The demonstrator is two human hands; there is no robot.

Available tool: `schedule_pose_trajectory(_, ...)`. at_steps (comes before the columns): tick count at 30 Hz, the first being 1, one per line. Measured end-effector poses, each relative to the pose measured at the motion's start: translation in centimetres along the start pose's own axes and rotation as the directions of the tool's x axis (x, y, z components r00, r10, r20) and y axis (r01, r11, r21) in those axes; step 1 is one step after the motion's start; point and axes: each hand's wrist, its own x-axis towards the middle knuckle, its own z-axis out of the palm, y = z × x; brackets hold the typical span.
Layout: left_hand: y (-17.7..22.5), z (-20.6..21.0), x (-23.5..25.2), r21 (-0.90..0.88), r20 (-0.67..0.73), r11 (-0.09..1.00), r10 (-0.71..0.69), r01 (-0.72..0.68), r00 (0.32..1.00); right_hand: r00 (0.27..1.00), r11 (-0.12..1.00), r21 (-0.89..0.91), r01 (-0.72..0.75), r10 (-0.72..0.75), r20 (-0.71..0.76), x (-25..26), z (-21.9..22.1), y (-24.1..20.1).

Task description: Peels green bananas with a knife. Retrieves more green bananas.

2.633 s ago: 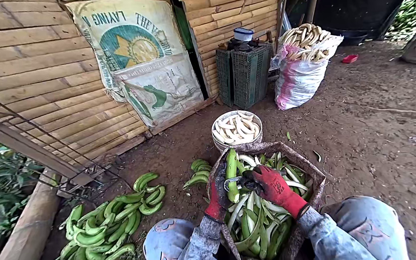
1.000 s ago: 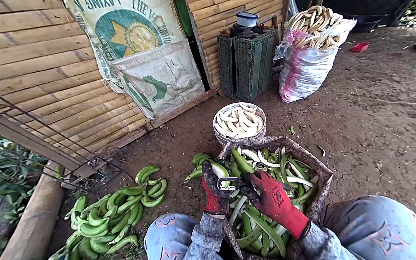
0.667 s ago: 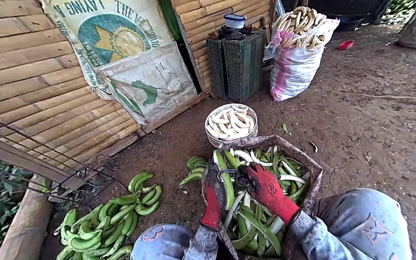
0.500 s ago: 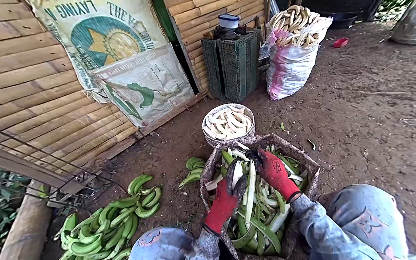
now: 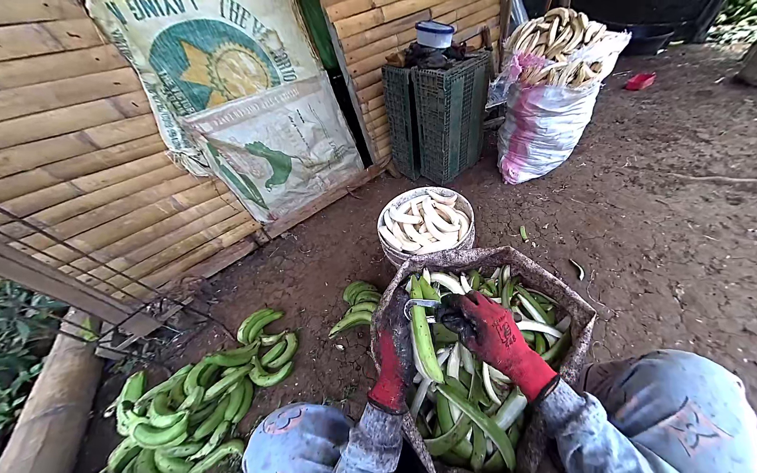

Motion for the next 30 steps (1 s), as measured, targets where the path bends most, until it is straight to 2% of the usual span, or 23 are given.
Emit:
schedule_pose_trajectory(2, 0.7, 0.0, -0.5, 0.077, 0.155, 0.995, 0.047, -0.060, 0.987, 0.967, 0.966, 0.023, -0.256, 0.255, 0.024, 1.2, -0.4, 0.6)
schedule_pose_trajectory(3, 1.1, -0.1, -0.8, 0.037, 0.216, 0.999, 0.019, -0.027, 0.976, 0.934, 0.934, 0.029, -0.356, 0.355, 0.038, 1.8, -0.8, 1.1)
schedule_pose_trajectory(4, 1.3, 0.1, -0.7, -0.086, 0.230, 0.994, -0.052, 0.073, 0.972, 0.917, 0.915, 0.046, -0.400, 0.399, 0.026, 2.1, -1.0, 1.8)
schedule_pose_trajectory(5, 1.2, -0.1, -0.4, -0.265, 0.277, 0.942, -0.129, 0.204, 0.952, 0.922, 0.920, 0.085, -0.383, 0.386, -0.018, 2.2, -1.1, 2.3)
schedule_pose_trajectory(7, 0.9, -1.0, 0.6, -0.549, 0.383, 0.744, -0.181, 0.381, 0.906, 0.967, 0.959, 0.200, -0.200, 0.225, -0.115, 1.5, -0.7, 2.7)
schedule_pose_trajectory(8, 0.7, -1.3, 0.9, -0.618, 0.388, 0.676, -0.180, 0.400, 0.904, 0.988, 0.963, 0.258, -0.074, 0.105, -0.109, 0.9, -0.5, 2.5)
schedule_pose_trajectory(9, 0.7, -1.3, 1.0, -0.662, 0.350, 0.651, -0.168, 0.370, 0.922, 0.996, 0.955, 0.293, 0.051, -0.027, -0.085, 0.4, -0.4, 2.2)
schedule_pose_trajectory(11, -0.4, -1.1, 1.4, -0.651, 0.180, 0.732, -0.110, 0.202, 0.978, 0.980, 0.930, 0.314, 0.193, -0.196, -0.022, -0.6, 0.0, 0.9)
schedule_pose_trajectory(12, -0.9, -0.6, 1.5, -0.615, 0.093, 0.778, -0.088, 0.126, 0.992, 0.982, 0.924, 0.341, 0.171, -0.188, 0.017, -1.1, 0.2, 0.2)
schedule_pose_trajectory(14, -0.8, 0.7, 0.4, -0.397, -0.081, 0.918, -0.025, -0.009, 0.996, 0.991, 0.911, 0.412, 0.018, -0.070, 0.113, -1.4, 0.5, -1.1)
schedule_pose_trajectory(15, -0.5, 1.4, -0.3, -0.320, -0.101, 0.947, -0.006, -0.027, 0.995, 0.989, 0.897, 0.436, -0.070, 0.005, 0.150, -1.4, 0.7, -1.6)
schedule_pose_trajectory(17, -0.5, 2.2, -0.8, -0.232, 0.007, 0.971, 0.069, -0.065, 0.998, 0.969, 0.874, 0.429, -0.229, 0.162, 0.186, -1.1, 0.8, -2.3)
schedule_pose_trajectory(19, -0.5, 2.2, -0.2, -0.091, 0.093, 0.991, 0.110, -0.102, 0.990, 0.951, 0.850, 0.426, -0.309, 0.264, 0.164, -0.3, 0.9, -1.5)
schedule_pose_trajectory(21, -0.1, 1.5, 1.0, 0.156, 0.081, 0.981, 0.105, -0.117, 0.991, 0.932, 0.838, 0.410, -0.361, 0.332, 0.142, 1.7, 0.4, -0.2)
schedule_pose_trajectory(23, 0.5, -0.1, 1.9, 0.512, 0.101, 0.839, 0.155, -0.185, 0.983, 0.909, 0.864, 0.286, -0.414, 0.379, 0.172, 5.3, -0.6, 1.2)
schedule_pose_trajectory(25, 0.9, -1.2, 2.3, 0.763, 0.130, 0.628, 0.083, -0.152, 0.988, 0.891, 0.901, 0.096, -0.423, 0.394, 0.227, 9.7, -1.3, 2.5)
schedule_pose_trajectory(27, 1.3, -1.5, 2.4, 0.898, 0.097, 0.438, -0.095, -0.046, 0.991, 0.897, 0.928, -0.058, -0.368, 0.370, 0.243, 14.3, -0.8, 3.9)
schedule_pose_trajectory(30, 1.7, -1.1, 2.2, 0.960, -0.012, 0.260, -0.322, 0.101, 0.947, 0.928, 0.944, -0.125, -0.304, 0.323, 0.185, 19.2, 1.8, 5.3)
